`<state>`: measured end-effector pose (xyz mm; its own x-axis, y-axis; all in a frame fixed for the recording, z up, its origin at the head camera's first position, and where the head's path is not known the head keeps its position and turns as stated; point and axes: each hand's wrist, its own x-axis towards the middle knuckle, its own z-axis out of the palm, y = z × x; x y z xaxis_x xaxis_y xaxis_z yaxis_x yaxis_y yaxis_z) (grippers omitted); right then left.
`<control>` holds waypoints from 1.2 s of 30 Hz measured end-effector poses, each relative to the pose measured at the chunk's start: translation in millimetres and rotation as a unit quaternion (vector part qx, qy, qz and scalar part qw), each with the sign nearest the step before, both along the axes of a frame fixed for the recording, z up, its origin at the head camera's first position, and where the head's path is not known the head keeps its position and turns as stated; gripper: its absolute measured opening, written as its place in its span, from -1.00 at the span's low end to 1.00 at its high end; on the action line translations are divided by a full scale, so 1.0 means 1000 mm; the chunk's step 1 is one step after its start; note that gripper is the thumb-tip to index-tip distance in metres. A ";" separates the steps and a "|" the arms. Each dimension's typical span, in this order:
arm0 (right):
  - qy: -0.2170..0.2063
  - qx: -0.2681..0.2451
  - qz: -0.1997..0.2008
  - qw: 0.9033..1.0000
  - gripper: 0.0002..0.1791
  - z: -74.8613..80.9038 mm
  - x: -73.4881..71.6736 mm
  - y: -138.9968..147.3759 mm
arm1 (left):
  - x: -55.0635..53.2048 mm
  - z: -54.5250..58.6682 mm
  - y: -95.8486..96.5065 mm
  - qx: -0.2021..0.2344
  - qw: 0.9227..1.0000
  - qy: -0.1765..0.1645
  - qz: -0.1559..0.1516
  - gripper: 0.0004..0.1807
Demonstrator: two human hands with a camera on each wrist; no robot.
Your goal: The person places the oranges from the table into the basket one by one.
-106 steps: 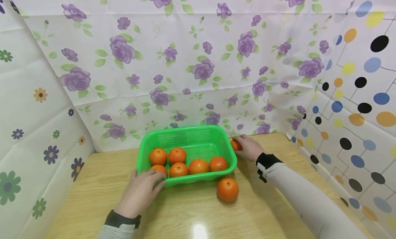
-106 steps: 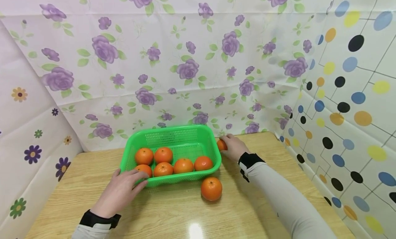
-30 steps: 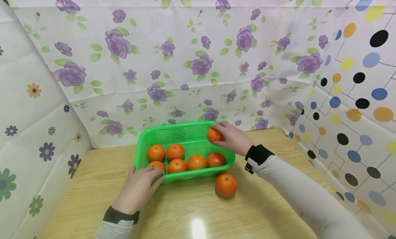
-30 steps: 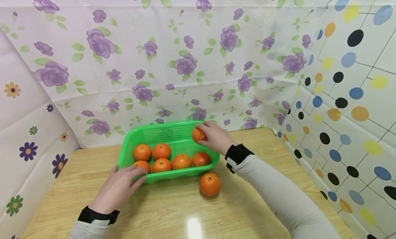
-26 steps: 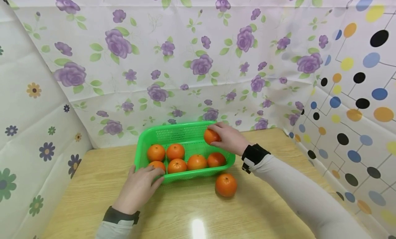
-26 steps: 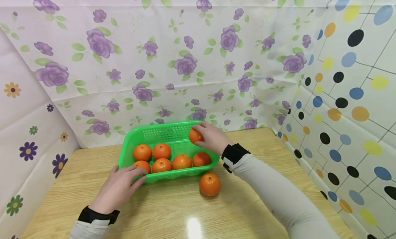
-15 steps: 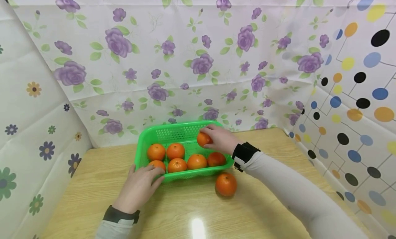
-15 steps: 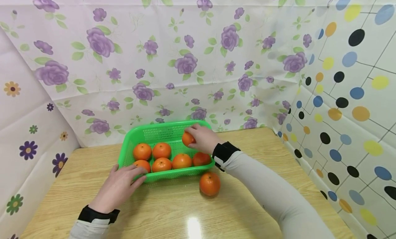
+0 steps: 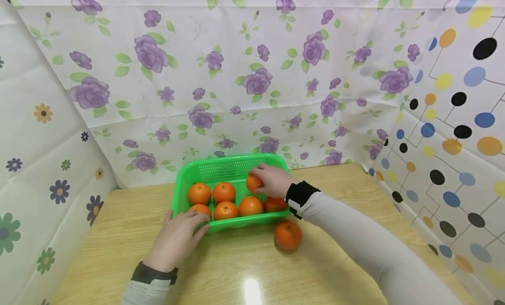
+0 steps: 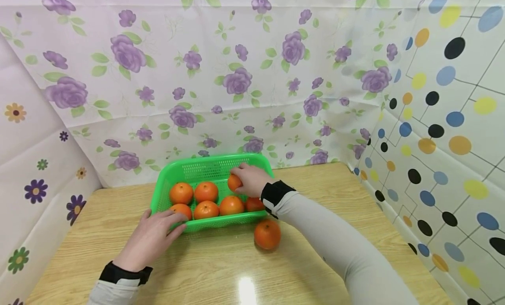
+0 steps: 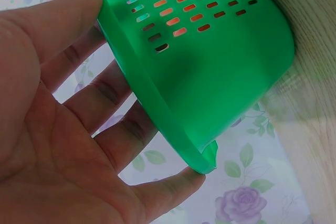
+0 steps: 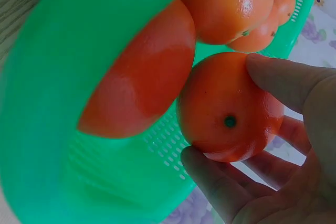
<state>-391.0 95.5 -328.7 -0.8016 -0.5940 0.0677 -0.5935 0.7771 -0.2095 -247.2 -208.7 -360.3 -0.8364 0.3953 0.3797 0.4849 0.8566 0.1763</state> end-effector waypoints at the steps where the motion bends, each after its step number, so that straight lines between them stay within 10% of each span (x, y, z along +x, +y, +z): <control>1: -0.003 0.001 -0.001 1.000 -0.31 -0.001 0.000 -0.001 | 0.000 0.000 0.000 0.000 1.000 0.000 0.000 -0.83; 36: -0.027 0.020 0.009 0.999 -0.30 -0.021 -0.017 -0.017 | 0.001 0.001 0.000 0.006 1.000 -0.005 0.005 -0.83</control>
